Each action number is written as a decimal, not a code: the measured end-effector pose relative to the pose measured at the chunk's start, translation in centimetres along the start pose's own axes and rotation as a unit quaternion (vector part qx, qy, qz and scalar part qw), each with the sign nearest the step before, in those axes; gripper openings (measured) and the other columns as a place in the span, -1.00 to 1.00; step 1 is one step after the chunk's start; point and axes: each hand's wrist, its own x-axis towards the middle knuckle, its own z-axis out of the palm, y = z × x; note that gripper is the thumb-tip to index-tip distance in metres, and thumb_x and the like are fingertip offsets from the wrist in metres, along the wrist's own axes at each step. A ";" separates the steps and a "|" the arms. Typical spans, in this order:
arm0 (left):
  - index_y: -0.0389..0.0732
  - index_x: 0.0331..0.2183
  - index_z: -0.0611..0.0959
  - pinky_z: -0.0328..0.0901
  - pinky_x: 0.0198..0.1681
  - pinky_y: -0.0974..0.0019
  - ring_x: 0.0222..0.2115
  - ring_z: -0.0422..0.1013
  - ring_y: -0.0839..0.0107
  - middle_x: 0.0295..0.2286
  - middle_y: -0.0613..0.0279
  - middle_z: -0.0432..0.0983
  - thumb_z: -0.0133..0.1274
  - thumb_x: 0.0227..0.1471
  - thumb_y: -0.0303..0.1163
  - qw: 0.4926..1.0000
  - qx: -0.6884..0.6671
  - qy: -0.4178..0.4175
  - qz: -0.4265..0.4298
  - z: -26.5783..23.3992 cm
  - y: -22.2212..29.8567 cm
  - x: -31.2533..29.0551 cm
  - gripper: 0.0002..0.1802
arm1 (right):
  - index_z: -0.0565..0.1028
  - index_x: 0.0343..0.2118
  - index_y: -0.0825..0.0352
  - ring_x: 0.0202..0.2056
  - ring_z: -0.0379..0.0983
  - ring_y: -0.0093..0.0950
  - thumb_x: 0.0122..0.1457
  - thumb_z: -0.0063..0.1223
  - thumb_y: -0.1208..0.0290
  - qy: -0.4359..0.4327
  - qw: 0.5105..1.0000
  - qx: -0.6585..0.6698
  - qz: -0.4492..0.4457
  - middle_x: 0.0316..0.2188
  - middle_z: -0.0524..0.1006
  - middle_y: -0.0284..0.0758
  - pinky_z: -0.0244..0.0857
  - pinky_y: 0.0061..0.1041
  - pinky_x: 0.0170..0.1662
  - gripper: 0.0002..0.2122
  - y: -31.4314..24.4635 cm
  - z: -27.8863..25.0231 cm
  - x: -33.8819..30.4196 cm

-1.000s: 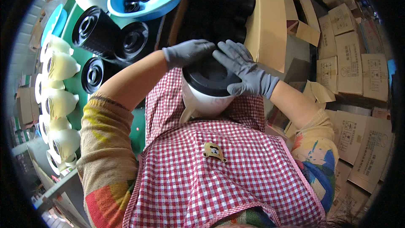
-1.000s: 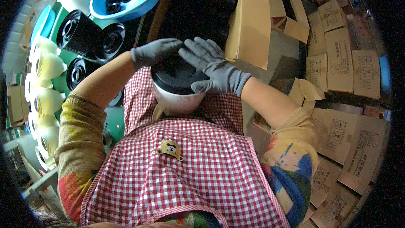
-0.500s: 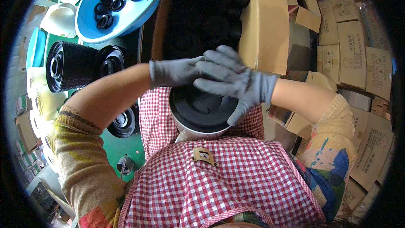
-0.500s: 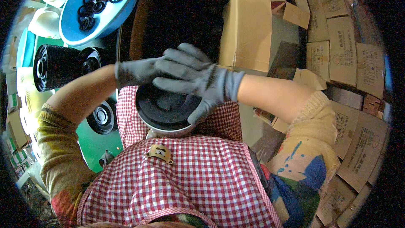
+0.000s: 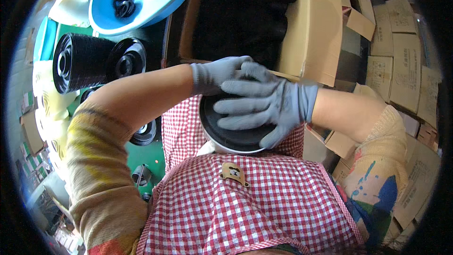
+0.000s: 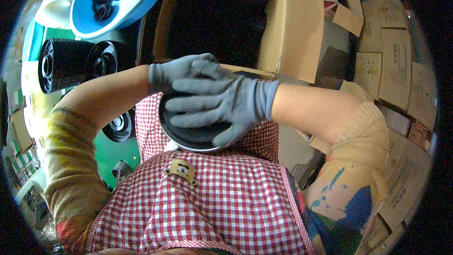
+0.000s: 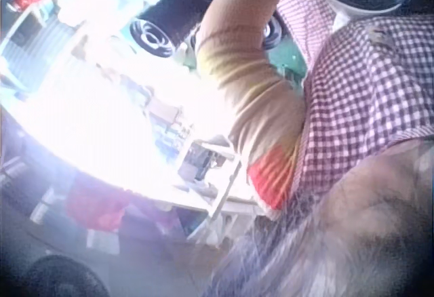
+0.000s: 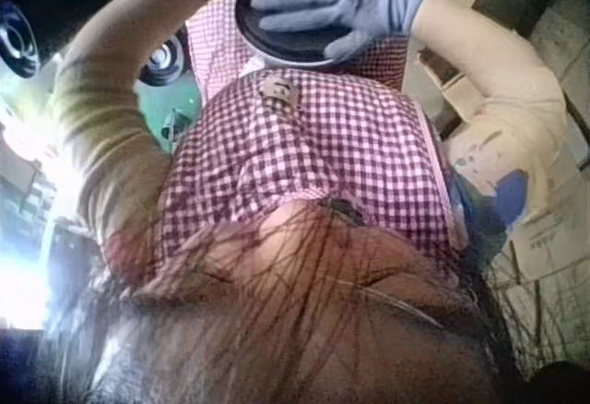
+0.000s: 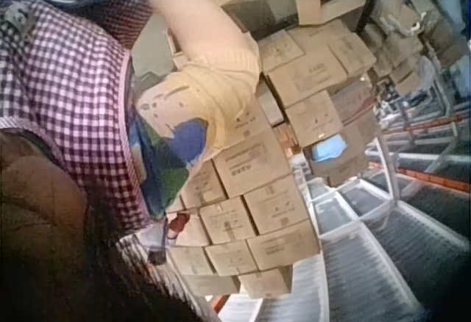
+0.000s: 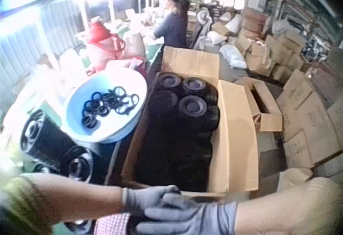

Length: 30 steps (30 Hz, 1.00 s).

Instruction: The person assembles white plastic kettles by inserting black circular components into the kettle openings, securing lids, and using a metal rod to adjust internal parts. The person handles multiple kettles one at a time, placing finished units aside.

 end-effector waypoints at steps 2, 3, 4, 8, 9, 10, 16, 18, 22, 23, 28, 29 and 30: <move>-0.23 -0.08 0.56 0.37 -0.03 0.08 -0.10 0.48 0.15 -0.15 0.01 0.54 -0.04 0.22 -0.04 0.992 0.066 0.010 -0.106 -0.3 3.2 2.2 -0.53 | 0.36 0.21 0.02 0.35 -0.07 -0.07 0.04 0.00 -0.25 0.006 0.993 -0.027 0.119 0.31 0.16 -0.18 -0.50 0.17 0.33 -0.31 -3.5 1.1 4.4; -0.23 -0.16 0.65 0.39 -0.09 0.08 -0.15 0.51 0.04 -0.21 -0.09 0.58 -0.07 0.20 0.06 0.967 0.225 -0.004 -0.120 -0.4 5.3 4.0 -0.47 | 0.36 0.21 0.03 0.34 -0.06 -0.08 0.14 -0.09 -0.20 -0.020 0.986 0.011 0.165 0.30 0.18 -0.17 -0.43 0.16 0.33 -0.38 -5.2 0.9 6.7; -0.19 -0.18 0.68 0.38 -0.10 0.08 -0.19 0.52 0.00 -0.26 -0.07 0.60 -0.04 0.16 0.11 0.943 0.318 -0.057 -0.084 0.9 5.9 6.0 -0.45 | 0.37 0.21 0.04 0.30 0.01 -0.08 0.17 -0.10 -0.16 0.008 0.977 0.039 0.209 0.26 0.24 -0.17 -0.36 0.17 0.32 -0.41 -6.3 1.4 8.4; -0.07 -0.14 0.62 0.40 -0.10 0.05 -0.15 0.51 0.06 -0.22 0.03 0.60 0.08 0.08 -0.01 0.933 0.344 -0.042 -0.101 -0.3 7.5 4.3 -0.58 | 0.47 0.06 0.23 0.16 0.23 -0.15 0.13 -0.03 -0.11 0.100 0.988 -0.019 0.112 0.10 0.40 -0.15 -0.07 0.09 0.26 -0.43 -4.3 -1.1 5.8; -0.10 -0.09 0.60 0.37 -0.01 0.08 -0.08 0.48 0.11 -0.13 0.04 0.56 0.08 0.09 -0.03 0.952 0.288 -0.041 -0.095 -1.6 7.8 2.3 -0.56 | 0.45 0.08 0.18 0.15 0.23 -0.13 0.08 -0.02 -0.15 0.117 0.991 -0.043 0.037 0.11 0.38 -0.18 -0.03 0.06 0.24 -0.40 -1.7 1.0 2.1; -0.13 -0.04 0.58 0.34 0.08 0.11 0.00 0.45 0.16 -0.04 0.05 0.52 0.07 0.10 -0.04 0.968 0.233 -0.040 -0.089 -2.7 8.0 0.8 -0.53 | 0.44 0.10 0.13 0.17 0.20 -0.13 0.05 0.01 -0.14 0.067 0.994 -0.022 0.080 0.13 0.36 -0.18 -0.05 0.06 0.24 -0.40 -1.1 0.0 0.9; -0.23 -0.26 0.64 0.39 -0.22 -0.04 -0.28 0.50 -0.11 -0.32 -0.18 0.57 0.07 0.08 0.03 0.968 0.249 0.035 -0.002 0.5 3.8 4.6 -0.53 | 0.40 0.17 0.05 0.34 -0.10 -0.02 0.15 -0.11 -0.18 -0.050 0.985 0.018 0.164 0.29 0.18 -0.17 -0.43 0.18 0.32 -0.41 -4.6 -0.3 7.5; -0.16 -0.31 0.64 0.40 -0.27 -0.03 -0.32 0.52 -0.05 -0.35 -0.10 0.58 0.07 0.06 0.02 0.936 0.352 -0.025 0.020 2.0 7.3 7.3 -0.58 | 0.42 0.16 0.05 0.32 -0.07 -0.03 0.20 -0.14 -0.12 0.033 0.981 0.022 0.191 0.27 0.20 -0.21 -0.47 0.18 0.35 -0.47 -6.8 2.0 9.2; -0.19 -0.04 0.59 0.34 0.06 0.15 -0.04 0.49 0.18 -0.13 -0.02 0.57 -0.02 0.19 -0.08 0.979 -0.054 -0.107 -0.163 -2.0 7.7 2.8 -0.56 | 0.44 0.13 0.11 0.26 0.10 -0.15 0.22 -0.14 -0.11 0.092 0.995 -0.038 0.017 0.22 0.30 -0.26 -0.17 0.09 0.34 -0.47 -1.2 0.2 3.2; -0.20 0.00 0.55 0.31 0.10 0.14 0.00 0.45 0.18 -0.08 0.00 0.54 0.01 0.20 -0.12 0.981 -0.105 -0.058 -0.155 -2.3 5.4 1.2 -0.55 | 0.44 0.13 0.10 0.27 0.11 -0.16 0.20 -0.13 -0.12 0.086 0.996 -0.021 -0.022 0.23 0.29 -0.26 -0.13 0.09 0.32 -0.46 0.2 0.0 1.7; -0.21 -0.22 0.61 0.36 -0.17 0.00 -0.23 0.48 -0.09 -0.28 -0.07 0.56 0.02 0.16 -0.02 0.974 0.216 -0.016 -0.065 -1.5 4.3 2.4 -0.58 | 0.41 0.17 0.05 0.34 -0.05 -0.08 0.12 -0.05 -0.14 -0.008 0.993 0.012 0.119 0.28 0.22 -0.19 -0.44 0.25 0.32 -0.41 -2.7 0.1 4.0; -0.22 -0.28 0.62 0.37 -0.26 -0.06 -0.30 0.49 -0.15 -0.40 -0.14 0.56 0.05 0.11 0.01 0.971 0.228 0.002 -0.070 -0.7 4.7 4.2 -0.56 | 0.42 0.16 0.06 0.33 -0.04 -0.08 0.14 -0.07 -0.13 -0.018 0.989 0.015 0.148 0.27 0.23 -0.19 -0.45 0.22 0.33 -0.43 -4.0 0.5 5.9; -0.20 -0.32 0.62 0.38 -0.27 -0.05 -0.32 0.48 -0.17 -0.41 -0.13 0.56 0.07 0.08 0.02 0.964 0.263 0.030 -0.005 0.1 5.4 5.6 -0.56 | 0.43 0.15 0.07 0.33 -0.03 -0.09 0.17 -0.09 -0.13 -0.026 0.983 0.016 0.180 0.26 0.25 -0.18 -0.45 0.20 0.33 -0.45 -4.9 0.7 7.0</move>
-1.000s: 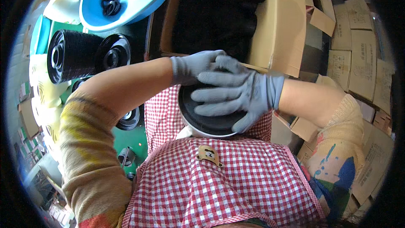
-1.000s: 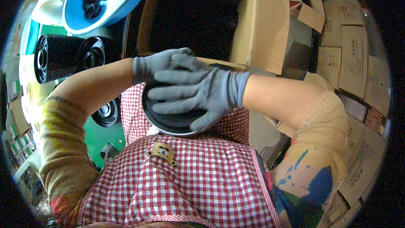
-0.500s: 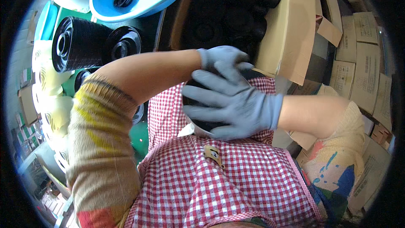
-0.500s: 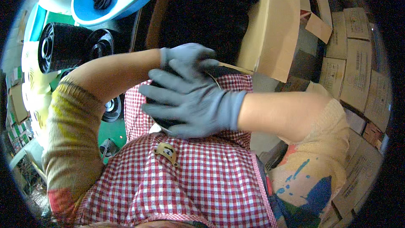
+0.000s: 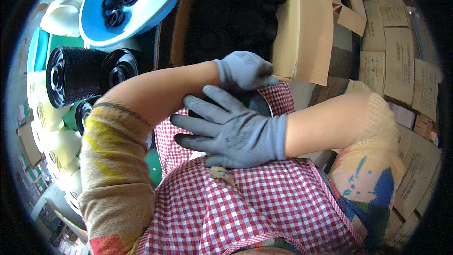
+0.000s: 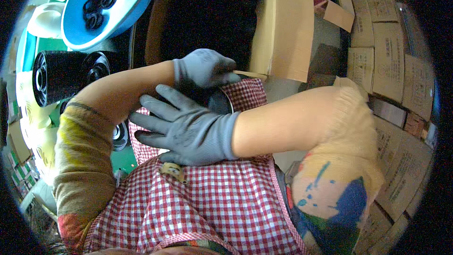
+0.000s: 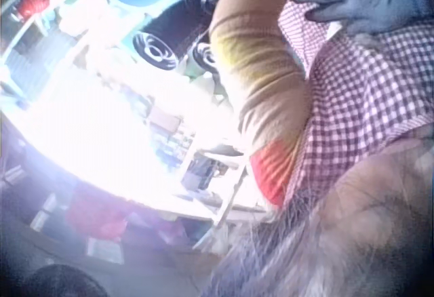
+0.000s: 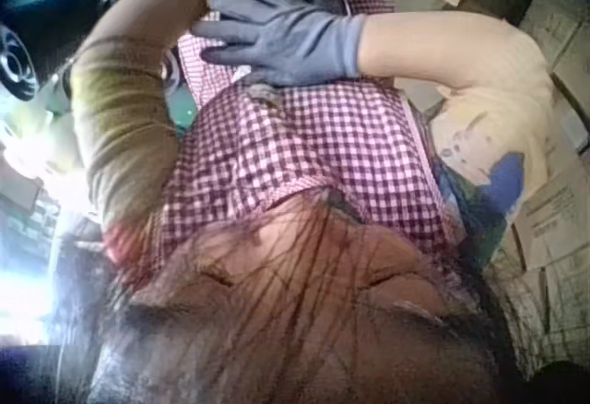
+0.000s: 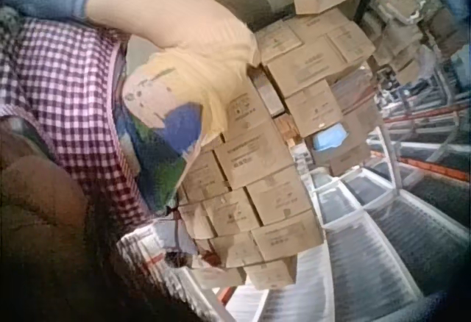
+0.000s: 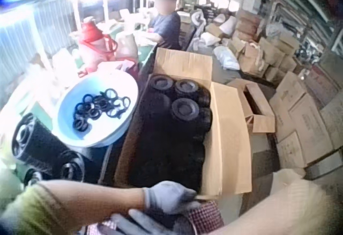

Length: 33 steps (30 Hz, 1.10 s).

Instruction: The person assembles white plastic kettles by inserting black circular components into the kettle openings, securing lids, and using a metal rod to adjust internal parts. The person handles multiple kettles one at a time, placing finished units aside.

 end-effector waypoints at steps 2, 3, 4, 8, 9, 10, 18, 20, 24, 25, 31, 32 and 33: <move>-0.18 -0.31 0.63 0.38 -0.27 -0.05 -0.34 0.49 -0.15 -0.43 -0.11 0.56 0.08 0.06 0.02 0.993 0.089 -0.079 -0.005 -0.5 1.5 0.4 -0.57 | 0.44 0.13 0.11 0.30 0.03 -0.10 0.19 -0.11 -0.12 0.004 0.999 0.038 0.001 0.23 0.29 -0.17 -0.42 0.14 0.35 -0.46 -0.1 0.1 0.2; -0.18 -0.26 0.63 0.39 -0.25 0.00 -0.30 0.50 -0.10 -0.36 -0.10 0.57 0.10 0.04 0.01 0.993 0.082 -0.082 -0.034 -1.3 1.1 -0.4 -0.57 | 0.44 0.12 0.15 0.28 0.08 -0.11 0.20 -0.12 -0.12 0.080 0.996 0.011 -0.027 0.21 0.30 -0.17 -0.42 0.10 0.37 -0.45 1.2 0.2 -0.7; -0.13 -0.15 0.61 0.39 -0.13 0.06 -0.17 0.49 -0.01 -0.20 -0.03 0.57 0.13 0.02 -0.02 0.988 0.082 -0.103 -0.079 -2.3 0.9 -1.2 -0.55 | 0.45 0.11 0.16 0.26 0.11 -0.11 0.16 -0.09 -0.19 0.143 0.986 0.022 -0.085 0.19 0.32 -0.17 -0.34 0.11 0.35 -0.41 3.6 -0.2 -2.2; -0.13 0.11 0.46 0.25 0.17 0.12 0.03 0.43 0.21 -0.01 0.10 0.51 0.08 0.14 -0.28 0.937 -0.324 -0.047 -0.125 0.2 -3.2 -7.0 -0.50 | 0.35 0.22 0.01 0.32 -0.07 0.03 -0.03 -0.03 -0.37 0.009 0.998 0.021 -0.056 0.30 0.18 -0.20 -0.42 0.14 0.33 -0.22 9.1 -2.5 -6.3; -0.18 0.07 0.50 0.29 0.12 0.11 -0.02 0.45 0.17 -0.08 0.08 0.53 0.06 0.15 -0.24 0.929 -0.335 -0.053 -0.148 0.5 -3.6 -6.2 -0.54 | 0.35 0.23 -0.02 0.33 -0.09 0.03 -0.01 -0.01 -0.31 -0.001 0.993 0.054 -0.104 0.32 0.16 -0.21 -0.47 0.17 0.33 -0.25 8.8 -1.5 -5.5; -0.23 0.02 0.53 0.33 0.06 0.10 -0.07 0.47 0.12 -0.15 0.06 0.56 0.05 0.17 -0.21 0.920 -0.346 -0.060 -0.173 0.8 -4.0 -5.5 -0.56 | 0.34 0.23 -0.04 0.34 -0.11 0.02 0.00 0.01 -0.25 -0.010 0.985 0.086 -0.152 0.33 0.14 -0.22 -0.51 0.19 0.32 -0.29 8.1 -0.5 -4.7; -0.12 -0.38 0.69 0.38 -0.33 0.01 -0.39 0.51 -0.05 -0.46 -0.03 0.58 0.04 0.07 0.11 0.980 0.124 -0.133 0.083 0.6 2.9 2.1 -0.53 | 0.36 0.20 0.11 0.31 -0.02 -0.03 0.15 -0.05 -0.08 0.073 0.996 0.038 0.027 0.27 0.22 -0.14 -0.33 0.20 0.34 -0.42 -2.1 1.3 0.5; -0.07 -0.31 0.68 0.41 -0.30 0.04 -0.39 0.51 -0.02 -0.46 0.01 0.58 0.10 0.01 0.08 0.981 0.159 -0.098 0.045 -0.4 2.5 0.7 -0.58 | 0.36 0.19 0.16 0.29 0.04 -0.03 0.19 -0.08 -0.06 0.045 0.996 0.071 -0.018 0.23 0.25 -0.13 -0.22 0.14 0.33 -0.43 -0.2 0.4 0.2; -0.11 -0.02 0.60 0.31 0.11 0.11 0.04 0.41 0.14 -0.03 0.09 0.50 0.12 0.09 -0.27 0.987 -0.077 -0.119 -0.079 -5.1 2.2 -5.2 -0.61 | 0.37 0.18 0.15 0.27 0.08 -0.02 0.02 0.04 -0.23 0.085 0.978 -0.038 -0.185 0.21 0.26 -0.07 -0.24 0.13 0.32 -0.28 7.5 -2.3 -6.0; -0.11 0.00 0.57 0.28 0.15 0.16 0.05 0.40 0.16 0.00 0.07 0.49 0.12 0.10 -0.30 0.980 -0.180 -0.083 -0.031 -2.4 -0.7 -6.2 -0.60 | 0.35 0.20 0.10 0.28 0.06 0.00 -0.02 0.06 -0.27 0.036 0.990 -0.013 -0.135 0.23 0.24 -0.07 -0.28 0.14 0.33 -0.24 7.3 -2.5 -6.0; -0.24 -0.27 0.62 0.39 -0.21 0.08 -0.33 0.51 -0.02 -0.39 -0.06 0.58 0.03 0.18 -0.09 0.998 -0.023 -0.047 -0.030 0.5 -1.3 -2.0 -0.63 | 0.30 0.25 0.04 0.35 -0.13 -0.02 0.15 -0.11 -0.13 -0.030 0.998 -0.012 0.046 0.31 0.13 -0.15 -0.48 0.21 0.33 -0.38 -0.1 0.7 -2.0; -0.23 -0.28 0.63 0.38 -0.25 0.03 -0.36 0.50 -0.07 -0.43 -0.10 0.56 0.02 0.17 -0.05 0.998 0.009 -0.068 -0.003 0.4 0.0 -1.2 -0.60 | 0.34 0.21 0.11 0.29 -0.02 -0.07 0.20 -0.16 -0.10 -0.002 0.996 -0.025 0.083 0.23 0.23 -0.16 -0.40 0.15 0.33 -0.42 -1.6 0.6 -1.1; -0.17 -0.29 0.66 0.37 -0.25 0.00 -0.32 0.50 -0.07 -0.41 -0.05 0.58 0.05 0.12 -0.02 0.995 0.045 -0.093 0.004 0.6 0.8 -0.2 -0.60 | 0.35 0.20 0.14 0.28 -0.01 -0.10 0.20 -0.15 -0.10 -0.010 0.995 -0.025 0.100 0.19 0.26 -0.16 -0.35 0.11 0.33 -0.42 -2.1 -0.1 -0.7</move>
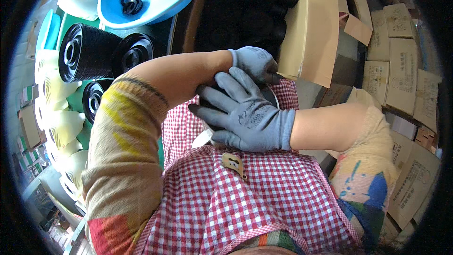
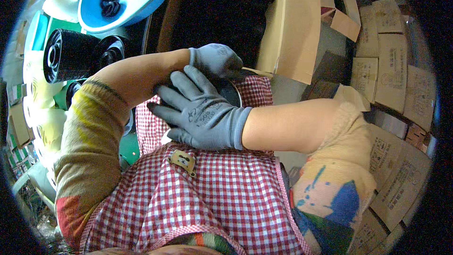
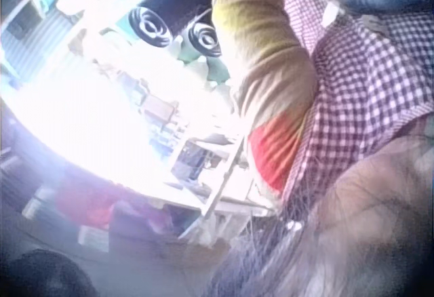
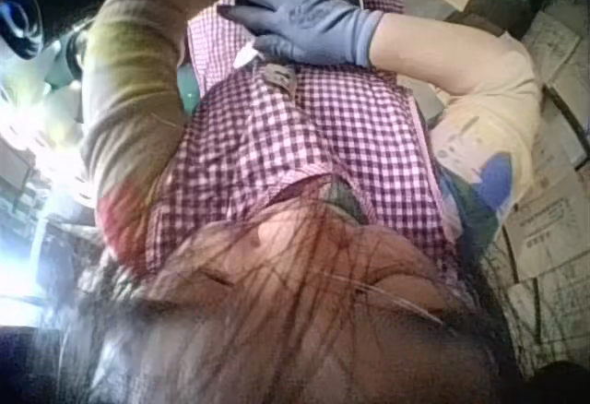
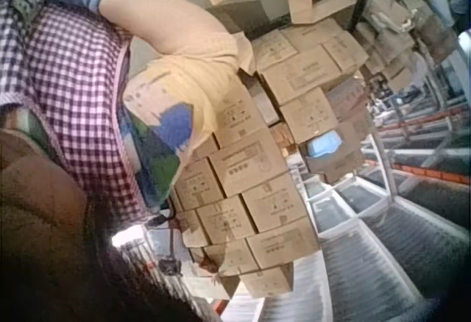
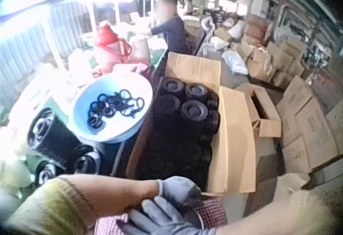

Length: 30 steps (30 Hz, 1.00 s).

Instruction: The person assembles white plastic kettles by inserting black circular components into the kettle openings, securing lids, and using a metal rod to adjust internal parts. The person handles multiple kettles one at a time, placing finished units aside.

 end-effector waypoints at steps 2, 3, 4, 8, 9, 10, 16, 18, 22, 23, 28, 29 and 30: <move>-0.12 -0.23 0.66 0.38 -0.21 0.04 -0.28 0.51 -0.04 -0.35 -0.02 0.60 0.06 0.09 -0.04 0.998 0.041 0.001 -0.051 -1.1 1.0 -0.8 -0.62 | 0.37 0.18 0.21 0.27 0.03 -0.11 0.19 -0.09 -0.07 0.038 0.999 0.001 0.003 0.17 0.31 -0.16 -0.25 0.02 0.32 -0.41 0.2 -0.5 -0.5; -0.10 -0.20 0.67 0.38 -0.19 0.06 -0.26 0.51 -0.02 -0.33 0.00 0.60 0.07 0.08 -0.04 0.996 0.063 -0.001 -0.070 -2.0 1.2 -1.2 -0.63 | 0.36 0.20 0.21 0.25 0.09 -0.09 0.16 -0.06 -0.13 0.095 0.995 0.013 -0.030 0.19 0.31 -0.15 -0.21 0.03 0.32 -0.37 1.3 -0.7 -1.4; -0.09 -0.06 0.62 0.38 -0.07 0.13 -0.17 0.52 0.12 -0.21 0.05 0.61 0.07 0.10 -0.09 0.995 0.029 0.000 -0.092 -2.7 1.0 -2.2 -0.58 | 0.36 0.20 0.20 0.26 0.10 -0.08 0.13 -0.05 -0.20 0.115 0.989 0.027 -0.089 0.20 0.29 -0.14 -0.22 0.04 0.33 -0.32 3.0 -1.5 -2.3; -0.21 0.07 0.49 0.32 0.11 0.23 0.01 0.41 0.32 -0.03 0.16 0.51 0.01 0.19 -0.40 0.893 -0.419 0.007 -0.165 0.1 -2.0 -5.7 -0.60 | 0.35 0.22 0.18 0.34 -0.03 -0.03 -0.08 -0.07 -0.49 0.059 0.982 -0.061 -0.167 0.27 0.22 -0.09 -0.30 0.07 0.36 -0.08 8.4 -2.6 -5.6; -0.18 0.06 0.51 0.34 0.08 0.22 -0.01 0.42 0.34 -0.04 0.19 0.51 -0.02 0.21 -0.39 0.904 -0.419 0.008 -0.088 3.1 -4.7 -6.4 -0.62 | 0.34 0.24 0.17 0.35 -0.06 -0.03 -0.10 -0.08 -0.51 0.045 0.988 -0.042 -0.142 0.30 0.19 -0.09 -0.32 0.08 0.37 -0.05 8.3 -2.6 -5.2; -0.18 0.03 0.53 0.35 0.06 0.21 -0.04 0.43 0.33 -0.06 0.20 0.52 -0.02 0.20 -0.39 0.923 -0.371 0.007 -0.102 1.5 -2.7 -6.0 -0.65 | 0.30 0.27 0.10 0.39 -0.16 -0.06 -0.08 -0.11 -0.52 -0.001 0.983 0.015 -0.183 0.36 0.07 -0.13 -0.45 0.06 0.38 -0.06 9.0 -1.2 -4.7; -0.25 -0.25 0.67 0.38 -0.21 0.08 -0.33 0.53 0.12 -0.37 -0.04 0.61 0.15 0.06 -0.15 0.984 -0.149 0.004 -0.092 0.3 -0.4 -2.8 -0.64 | 0.29 0.26 -0.03 0.39 -0.27 0.03 0.08 -0.07 -0.19 -0.020 0.995 -0.012 -0.099 0.38 0.00 -0.14 -0.52 0.23 0.31 -0.33 1.6 -0.1 -3.2; -0.22 -0.26 0.69 0.38 -0.20 0.09 -0.33 0.53 0.13 -0.37 -0.01 0.61 0.16 0.04 -0.15 0.993 -0.087 -0.016 -0.081 -0.3 0.7 -1.9 -0.66 | 0.31 0.25 0.05 0.36 -0.17 0.04 0.05 -0.01 -0.16 0.032 0.996 -0.015 -0.078 0.37 0.03 -0.12 -0.40 0.21 0.31 -0.31 1.0 -0.1 -3.2; -0.21 -0.26 0.70 0.40 -0.26 0.21 -0.38 0.54 0.24 -0.39 0.02 0.61 0.13 0.07 -0.29 0.980 -0.146 0.061 -0.118 -1.1 0.1 -3.5 -0.77 | 0.26 0.27 0.13 0.34 -0.09 0.03 0.14 -0.04 -0.15 0.130 0.989 0.033 -0.053 0.33 0.08 -0.05 -0.26 0.13 0.31 -0.31 2.9 -1.1 -4.4; -0.21 -0.25 0.69 0.41 -0.28 0.23 -0.38 0.54 0.26 -0.39 0.03 0.61 0.13 0.08 -0.30 0.981 -0.121 0.097 -0.116 -1.2 -0.6 -4.2 -0.77 | 0.23 0.29 0.19 0.34 -0.06 0.02 0.18 -0.01 -0.11 0.182 0.980 0.054 -0.060 0.33 0.08 -0.03 -0.18 0.08 0.31 -0.31 4.0 -1.8 -4.5; -0.24 -0.18 0.62 0.39 -0.36 0.42 -0.41 0.47 0.53 -0.39 0.26 0.55 0.03 0.23 -0.21 0.932 -0.195 0.267 -0.147 0.8 -1.2 -16.2 -0.71 | 0.29 0.19 0.48 0.04 0.39 -0.41 0.23 0.13 0.11 0.197 0.799 0.500 0.269 0.10 0.40 -0.18 0.28 -0.45 0.09 -0.39 8.3 1.9 -7.4; -0.26 -0.18 0.61 0.39 -0.36 0.43 -0.41 0.45 0.57 -0.38 0.28 0.55 0.02 0.25 -0.22 0.972 -0.068 0.218 -0.055 2.7 -0.9 -18.3 -0.71 | 0.35 0.16 0.47 -0.02 0.42 -0.50 0.23 0.14 0.11 0.106 0.792 0.522 0.299 0.01 0.48 -0.24 0.32 -0.51 0.05 -0.42 9.5 2.1 -7.9; -0.27 -0.17 0.61 0.39 -0.34 0.43 -0.39 0.45 0.58 -0.35 0.26 0.55 0.02 0.24 -0.25 0.957 -0.179 0.199 -0.108 4.6 1.3 -19.8 -0.72 | 0.44 0.07 0.48 -0.07 0.44 -0.54 0.22 0.16 0.16 0.063 0.793 0.533 0.287 -0.12 0.54 -0.29 0.33 -0.56 0.00 -0.50 9.6 1.5 -7.4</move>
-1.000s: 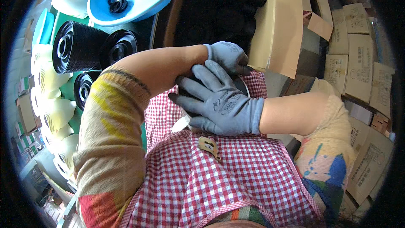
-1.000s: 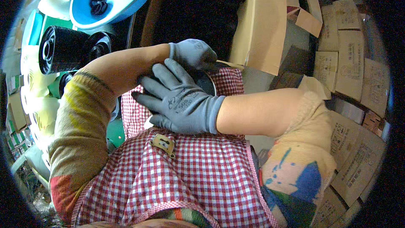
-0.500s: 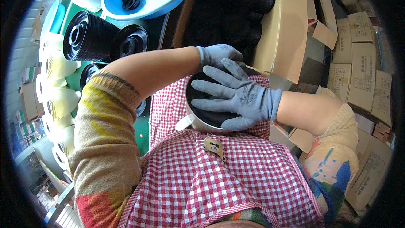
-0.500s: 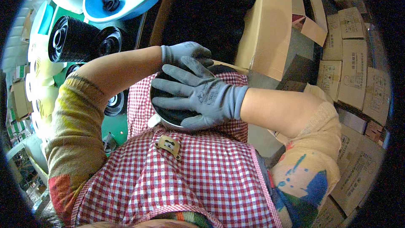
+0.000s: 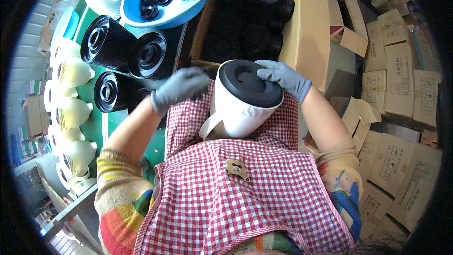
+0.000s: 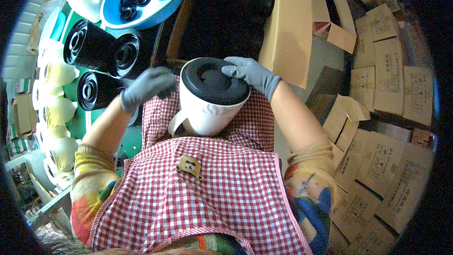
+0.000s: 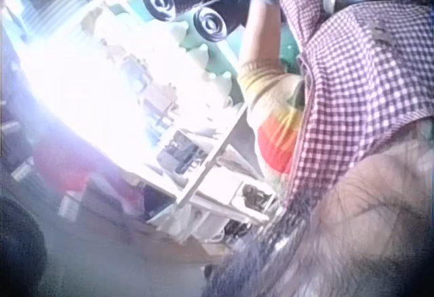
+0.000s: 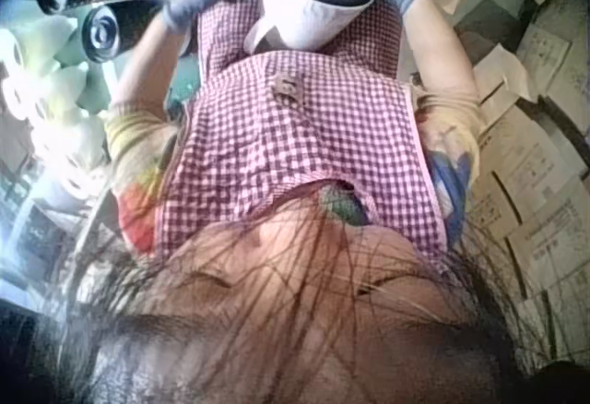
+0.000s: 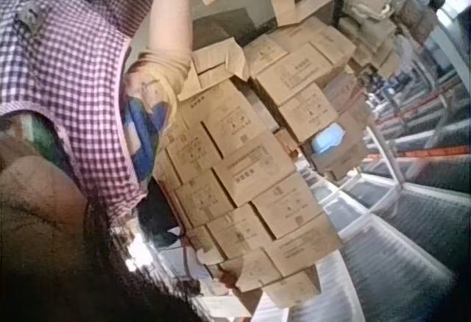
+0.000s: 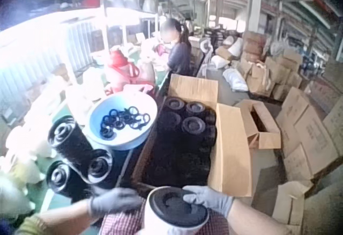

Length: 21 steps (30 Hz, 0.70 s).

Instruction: The person assembles white plastic kettles by inserting black circular components into the kettle openings, securing lids, and using a metal rod to adjust internal parts. The person handles multiple kettles one at a time, placing finished units aside.

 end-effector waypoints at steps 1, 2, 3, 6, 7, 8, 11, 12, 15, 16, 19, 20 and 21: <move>-0.28 -0.15 0.61 0.39 -0.32 0.43 -0.38 0.46 0.58 -0.33 0.26 0.56 0.02 0.24 -0.27 0.993 -0.094 -0.019 -0.067 1.7 1.5 -1.9 -0.72 | 0.44 0.07 0.48 -0.09 0.44 -0.54 0.23 0.15 0.17 0.006 1.000 0.014 0.017 -0.11 0.54 -0.29 0.34 -0.56 -0.01 -0.51 0.0 -0.2 -0.2; -0.28 -0.13 0.61 0.40 -0.31 0.43 -0.37 0.46 0.58 -0.31 0.26 0.56 0.03 0.23 -0.29 0.973 -0.185 -0.023 -0.137 3.5 3.0 -3.9 -0.72 | 0.44 0.06 0.48 -0.11 0.45 -0.54 0.23 0.15 0.18 0.009 0.999 0.027 0.034 -0.11 0.54 -0.29 0.34 -0.56 -0.02 -0.52 0.7 -0.3 -0.3; -0.28 -0.12 0.61 0.39 -0.29 0.44 -0.36 0.46 0.57 -0.30 0.27 0.56 0.04 0.23 -0.31 0.942 -0.271 -0.028 -0.197 4.8 4.5 -4.9 -0.72 | 0.44 0.06 0.47 -0.13 0.45 -0.54 0.23 0.14 0.20 0.017 0.998 0.041 0.050 -0.11 0.54 -0.30 0.35 -0.55 -0.04 -0.53 1.4 -0.5 -0.5; -0.32 -0.18 0.63 0.36 -0.31 0.46 -0.40 0.43 0.57 -0.35 0.29 0.56 0.04 0.22 -0.35 0.972 -0.210 0.052 -0.092 7.8 4.0 -8.0 -0.76 | 0.43 0.06 0.49 -0.11 0.48 -0.53 0.18 0.18 0.35 0.026 0.997 0.060 -0.039 -0.09 0.54 -0.28 0.37 -0.52 0.02 -0.56 0.2 1.6 -4.0; -0.31 -0.23 0.64 0.35 -0.35 0.45 -0.43 0.43 0.56 -0.39 0.28 0.56 0.05 0.20 -0.32 0.972 -0.177 0.103 -0.118 8.0 4.0 -8.6 -0.75 | 0.42 0.07 0.49 -0.11 0.48 -0.53 0.17 0.20 0.38 0.042 0.994 0.073 -0.071 -0.09 0.54 -0.28 0.37 -0.51 0.03 -0.56 -0.5 2.6 -5.6; -0.31 -0.27 0.65 0.35 -0.39 0.45 -0.47 0.43 0.56 -0.43 0.28 0.56 0.06 0.19 -0.28 0.968 -0.145 0.151 -0.142 8.0 3.8 -9.3 -0.74 | 0.43 0.08 0.48 -0.05 0.48 -0.51 0.11 0.26 0.43 0.065 0.987 0.120 -0.081 -0.07 0.56 -0.28 0.35 -0.49 0.09 -0.52 0.7 2.2 -6.6; -0.28 -0.40 0.66 0.31 -0.52 0.44 -0.59 0.42 0.54 -0.54 0.26 0.54 -0.04 0.23 -0.01 0.935 -0.164 0.175 -0.260 7.2 3.6 -10.8 -0.50 | 0.45 0.08 0.44 -0.02 0.47 -0.48 0.05 0.33 0.41 0.151 0.962 0.021 -0.228 -0.05 0.56 -0.28 0.35 -0.46 0.10 -0.48 -0.7 3.5 -11.3; -0.28 -0.40 0.66 0.33 -0.52 0.44 -0.59 0.44 0.52 -0.53 0.25 0.55 -0.10 0.23 0.10 0.935 -0.172 0.153 -0.268 7.3 3.7 -10.8 -0.41 | 0.48 0.07 0.41 0.01 0.47 -0.45 -0.01 0.38 0.41 0.175 0.951 0.014 -0.256 -0.02 0.56 -0.29 0.32 -0.43 0.14 -0.46 -0.8 3.6 -12.4; -0.30 -0.22 0.68 0.40 -0.36 0.40 -0.44 0.53 0.43 -0.44 0.18 0.61 -0.17 0.14 0.38 0.941 -0.233 0.087 -0.229 8.0 3.2 -10.1 -0.16 | 0.50 0.05 0.41 0.02 0.47 -0.44 -0.06 0.42 0.37 0.213 0.919 0.036 -0.331 -0.01 0.57 -0.30 0.29 -0.41 0.16 -0.44 -2.4 5.7 -14.9; -0.34 -0.14 0.63 0.42 -0.25 0.32 -0.34 0.54 0.35 -0.36 0.12 0.61 -0.17 0.16 0.34 0.912 -0.339 0.088 -0.212 8.4 3.2 -9.9 -0.17 | 0.47 0.07 0.37 0.09 0.43 -0.35 -0.05 0.38 0.48 0.201 0.917 0.046 -0.340 0.04 0.53 -0.23 0.24 -0.35 0.22 -0.45 -2.4 5.7 -15.8; -0.38 0.13 0.37 0.39 0.08 -0.03 -0.04 0.48 0.06 -0.01 -0.12 0.48 -0.12 0.25 -0.09 0.791 -0.600 0.084 -0.083 8.8 8.5 -8.5 -0.39 | 0.44 0.10 0.32 0.19 0.34 -0.26 -0.03 0.29 0.63 0.204 0.869 -0.034 -0.448 0.12 0.46 -0.16 0.18 -0.27 0.26 -0.45 -0.2 6.0 -16.5; -0.39 0.14 0.35 0.41 0.07 0.00 -0.03 0.48 0.07 0.01 -0.12 0.46 -0.08 0.22 -0.17 0.783 -0.610 0.108 -0.057 8.6 8.4 -8.5 -0.41 | 0.41 0.11 0.29 0.25 0.26 -0.19 -0.02 0.20 0.74 0.153 0.878 0.008 -0.454 0.20 0.38 -0.12 0.14 -0.21 0.29 -0.44 0.4 6.1 -16.6; -0.39 0.15 0.33 0.43 0.05 0.03 -0.01 0.47 0.09 0.02 -0.12 0.44 -0.05 0.19 -0.25 0.774 -0.618 0.129 -0.035 8.5 8.6 -8.5 -0.41 | 0.39 0.14 0.30 0.25 0.26 -0.24 0.00 0.21 0.70 0.173 0.900 -0.013 -0.401 0.20 0.37 -0.14 0.14 -0.27 0.29 -0.44 1.1 5.8 -16.9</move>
